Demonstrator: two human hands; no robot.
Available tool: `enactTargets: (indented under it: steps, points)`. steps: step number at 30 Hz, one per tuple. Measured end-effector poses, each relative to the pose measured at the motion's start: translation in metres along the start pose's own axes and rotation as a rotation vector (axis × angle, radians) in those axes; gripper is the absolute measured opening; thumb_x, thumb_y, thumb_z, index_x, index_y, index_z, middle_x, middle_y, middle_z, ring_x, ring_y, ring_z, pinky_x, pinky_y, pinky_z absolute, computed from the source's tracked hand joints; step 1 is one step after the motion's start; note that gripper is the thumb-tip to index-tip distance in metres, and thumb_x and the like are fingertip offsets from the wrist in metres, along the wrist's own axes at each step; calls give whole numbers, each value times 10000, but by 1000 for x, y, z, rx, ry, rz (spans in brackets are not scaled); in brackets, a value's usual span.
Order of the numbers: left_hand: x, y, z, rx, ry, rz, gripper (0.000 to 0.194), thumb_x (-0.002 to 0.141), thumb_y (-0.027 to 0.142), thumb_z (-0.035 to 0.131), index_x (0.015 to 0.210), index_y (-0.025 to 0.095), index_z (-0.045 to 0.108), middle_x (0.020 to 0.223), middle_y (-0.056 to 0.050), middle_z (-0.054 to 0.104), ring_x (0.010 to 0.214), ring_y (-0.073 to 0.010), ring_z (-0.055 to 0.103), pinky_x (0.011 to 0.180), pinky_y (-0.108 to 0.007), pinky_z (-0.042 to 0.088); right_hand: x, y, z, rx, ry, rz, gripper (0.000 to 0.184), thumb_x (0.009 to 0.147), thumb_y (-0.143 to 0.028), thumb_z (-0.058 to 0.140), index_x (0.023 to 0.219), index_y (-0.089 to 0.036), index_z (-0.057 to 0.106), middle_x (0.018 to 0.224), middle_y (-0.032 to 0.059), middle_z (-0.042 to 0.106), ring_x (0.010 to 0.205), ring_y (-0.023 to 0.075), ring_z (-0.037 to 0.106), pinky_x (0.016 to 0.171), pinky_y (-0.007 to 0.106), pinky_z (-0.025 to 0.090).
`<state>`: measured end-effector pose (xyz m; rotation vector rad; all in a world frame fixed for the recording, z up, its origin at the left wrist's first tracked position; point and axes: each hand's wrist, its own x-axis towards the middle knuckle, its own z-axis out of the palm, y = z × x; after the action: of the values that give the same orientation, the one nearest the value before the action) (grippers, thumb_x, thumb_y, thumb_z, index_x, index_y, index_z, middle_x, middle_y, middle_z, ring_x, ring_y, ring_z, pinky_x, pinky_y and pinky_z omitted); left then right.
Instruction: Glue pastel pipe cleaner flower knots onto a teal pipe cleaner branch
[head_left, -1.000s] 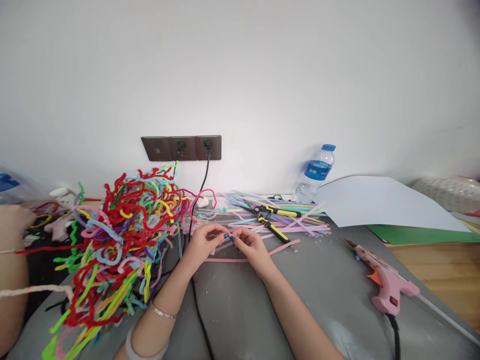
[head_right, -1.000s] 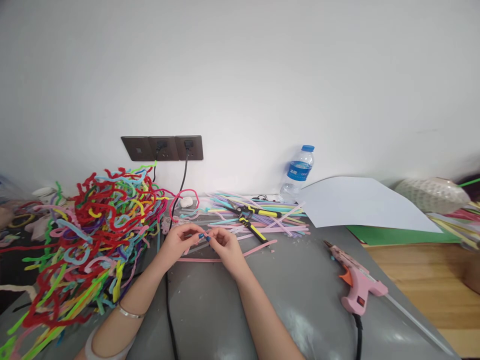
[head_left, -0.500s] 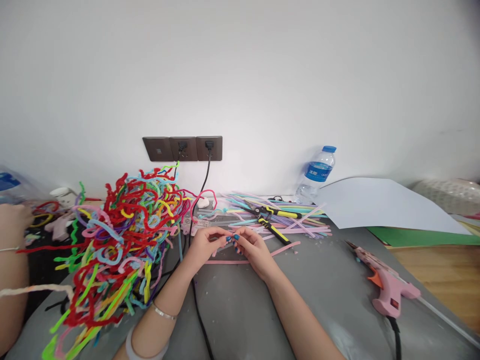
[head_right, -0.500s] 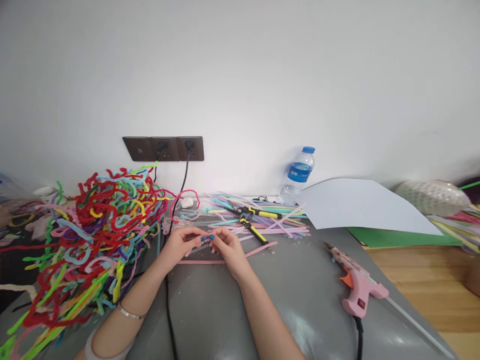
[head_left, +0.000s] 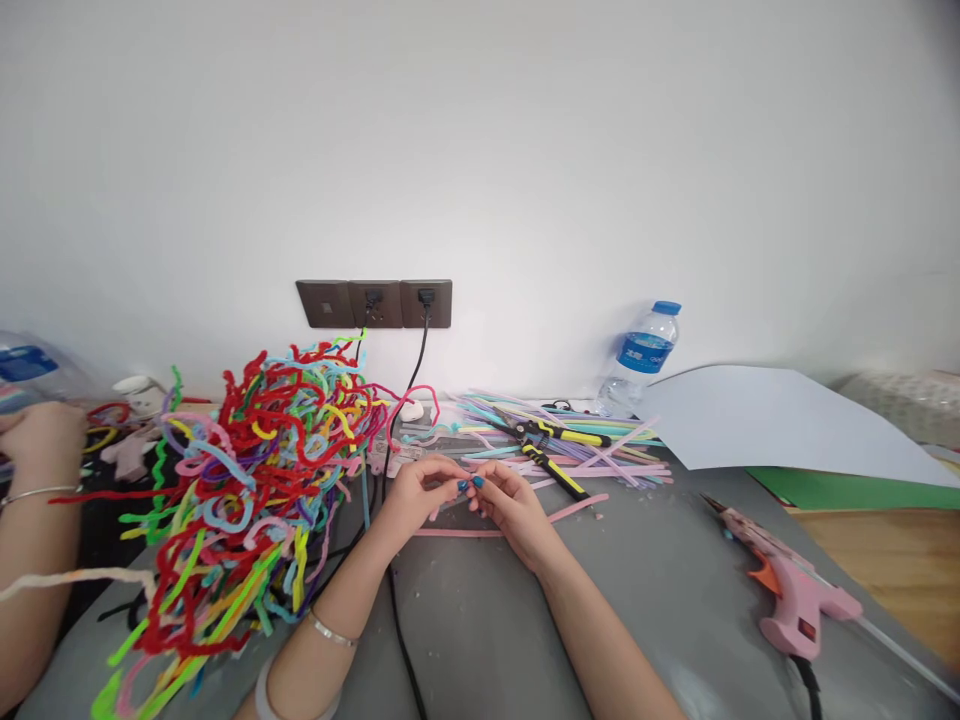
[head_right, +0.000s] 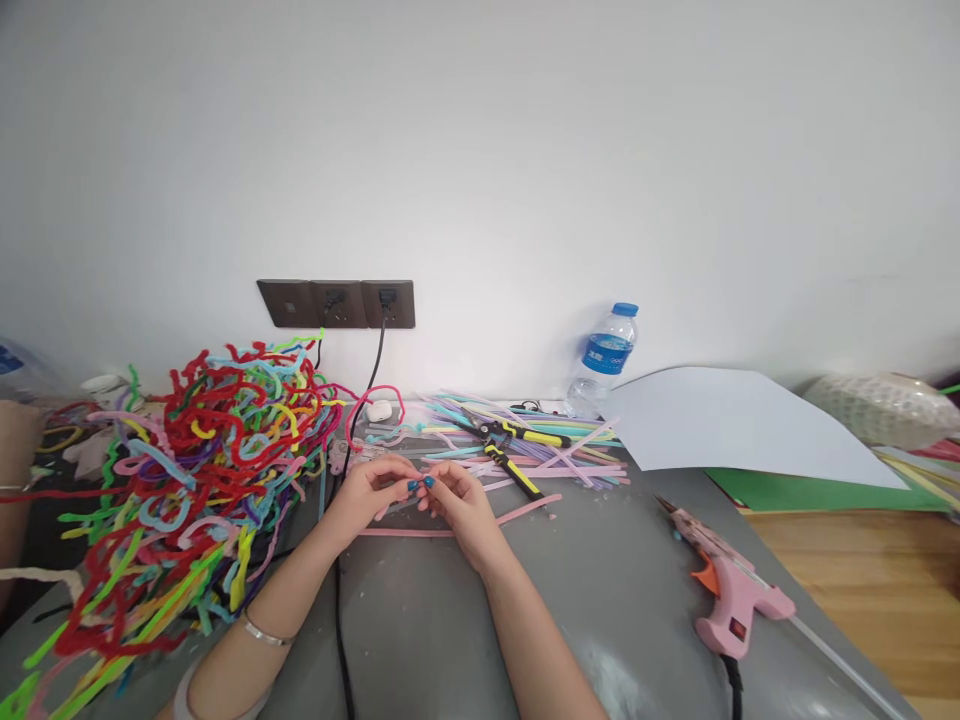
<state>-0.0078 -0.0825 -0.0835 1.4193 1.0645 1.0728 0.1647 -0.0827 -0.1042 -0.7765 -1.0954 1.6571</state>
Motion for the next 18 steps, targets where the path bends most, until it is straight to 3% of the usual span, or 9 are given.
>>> enactTargets:
  steps: [8,13,18]
  points:
    - [0,0,1,-7,-19,-12,278,713,385,765,846,142,760,808,-62,678,575,-115,566,348,-144,328,2,4,0,3,14,-20,425,705,-558,839,777,-217,596,728,-1,623,604,130,519,568,260,387]
    - [0,-2,2,-20,-4,-22,298,727,399,771,858,132,750,582,15,582,427,-70,452,321,-148,309,2,6,-1,-3,36,-63,401,721,-546,839,766,-215,617,715,-24,553,607,116,450,571,246,349]
    - [0,-3,5,-31,20,1,324,717,426,781,844,130,746,658,-13,620,457,-79,490,318,-153,336,2,6,-1,1,51,-77,392,722,-545,836,770,-221,620,717,-23,518,610,126,398,571,256,325]
